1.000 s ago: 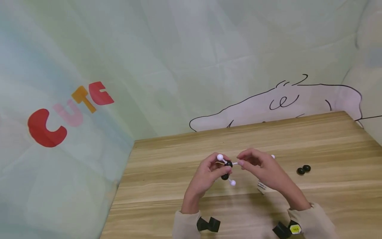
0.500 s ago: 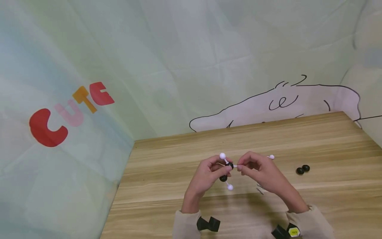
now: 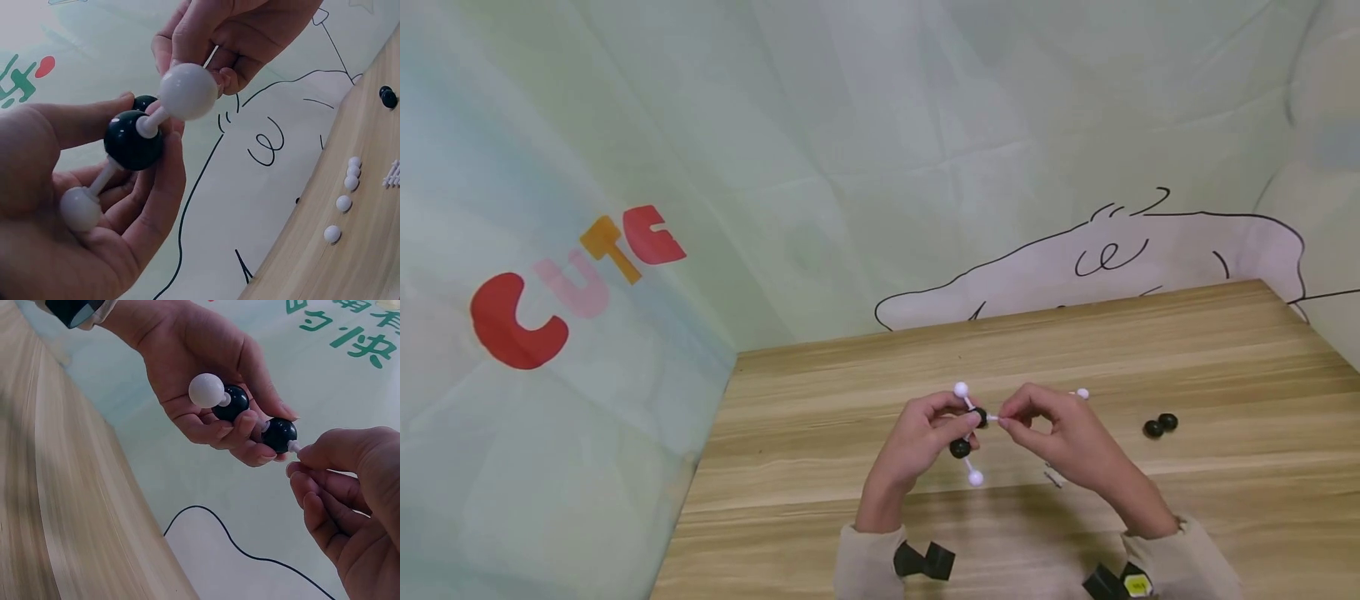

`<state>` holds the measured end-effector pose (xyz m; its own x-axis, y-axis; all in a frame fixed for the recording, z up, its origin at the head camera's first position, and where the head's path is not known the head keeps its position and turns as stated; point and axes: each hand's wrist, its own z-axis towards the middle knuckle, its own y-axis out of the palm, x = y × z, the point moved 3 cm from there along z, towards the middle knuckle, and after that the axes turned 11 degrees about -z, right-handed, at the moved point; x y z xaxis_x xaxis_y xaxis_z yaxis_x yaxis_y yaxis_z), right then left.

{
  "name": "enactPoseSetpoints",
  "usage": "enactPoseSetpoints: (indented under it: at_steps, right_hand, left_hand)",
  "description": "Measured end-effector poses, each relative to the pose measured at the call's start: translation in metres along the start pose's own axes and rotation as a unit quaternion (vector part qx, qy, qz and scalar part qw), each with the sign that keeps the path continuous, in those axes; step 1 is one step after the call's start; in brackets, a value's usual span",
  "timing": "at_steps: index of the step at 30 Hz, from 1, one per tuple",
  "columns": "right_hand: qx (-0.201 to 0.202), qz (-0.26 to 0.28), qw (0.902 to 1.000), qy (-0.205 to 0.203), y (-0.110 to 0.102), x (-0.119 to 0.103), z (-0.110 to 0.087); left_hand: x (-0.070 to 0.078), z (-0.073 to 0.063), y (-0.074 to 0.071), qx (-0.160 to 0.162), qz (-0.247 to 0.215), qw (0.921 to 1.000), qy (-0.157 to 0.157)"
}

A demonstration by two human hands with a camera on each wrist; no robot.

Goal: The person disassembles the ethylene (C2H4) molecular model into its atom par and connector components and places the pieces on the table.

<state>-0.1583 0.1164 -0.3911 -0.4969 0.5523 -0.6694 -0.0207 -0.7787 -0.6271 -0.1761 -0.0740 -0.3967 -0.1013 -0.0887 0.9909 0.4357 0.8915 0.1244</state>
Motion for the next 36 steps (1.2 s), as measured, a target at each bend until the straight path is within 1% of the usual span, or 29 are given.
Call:
enactPoseSetpoints:
  at_steps: [1, 3, 6, 8, 9, 11, 15, 19, 21, 25, 28, 30, 33, 36]
  right_hand:
    - [0.006, -0.004, 1.0000, -0.002, -0.002, 0.001, -0.001]
    - [0.022, -0.011, 0.9997, 0.008, -0.009, 0.004, -0.003]
    - [0.041, -0.033, 0.9973, 0.050, -0.024, 0.014, -0.010]
    - [0.040, -0.040, 0.9958, 0.071, -0.033, 0.021, -0.014]
    - [0.034, -0.047, 0.9955, 0.075, -0.035, 0.024, -0.016]
    - [0.012, -0.060, 0.9949, 0.081, -0.034, 0.029, -0.020]
    - [-0.042, -0.096, 0.9889, 0.106, -0.018, 0.036, -0.028]
    - [-0.106, -0.146, 0.9748, 0.132, 0.003, 0.042, -0.040]
    - [-0.137, -0.159, 0.9676, 0.140, 0.011, 0.046, -0.048]
    - [-0.175, -0.170, 0.9533, 0.178, 0.024, 0.053, -0.060]
    - [-0.185, -0.177, 0.9451, 0.203, 0.030, 0.056, -0.065]
    - [-0.183, -0.191, 0.9416, 0.209, 0.033, 0.058, -0.066]
    - [-0.167, -0.216, 0.9399, 0.205, 0.035, 0.060, -0.067]
    - [-0.150, -0.231, 0.9413, 0.195, 0.036, 0.061, -0.068]
  left_hand:
    - [0.000, 0.000, -0.003, 0.000, -0.007, 1.0000, 0.004]
    - [0.001, -0.003, -0.011, 0.015, -0.026, 0.9995, 0.013]
    - [0.004, -0.008, -0.029, 0.052, -0.046, 0.9966, 0.043]
    - [0.007, -0.011, -0.039, 0.073, -0.051, 0.9942, 0.060]
    - [0.008, -0.012, -0.042, 0.077, -0.050, 0.9936, 0.067]
    - [0.010, -0.013, -0.046, 0.075, -0.045, 0.9932, 0.076]
    - [0.010, -0.012, -0.044, 0.060, -0.048, 0.9945, 0.071]
    - [0.008, -0.012, -0.040, 0.049, -0.041, 0.9957, 0.066]
    - [0.007, -0.013, -0.039, 0.047, -0.035, 0.9961, 0.066]
    - [0.007, -0.014, -0.036, 0.038, -0.027, 0.9970, 0.061]
    - [0.007, -0.015, -0.035, 0.032, -0.020, 0.9976, 0.059]
    - [0.007, -0.015, -0.034, 0.024, -0.016, 0.9978, 0.060]
    - [0.005, -0.014, -0.032, 0.010, -0.009, 0.9982, 0.059]
    - [0.003, -0.014, -0.030, 0.003, -0.006, 0.9985, 0.055]
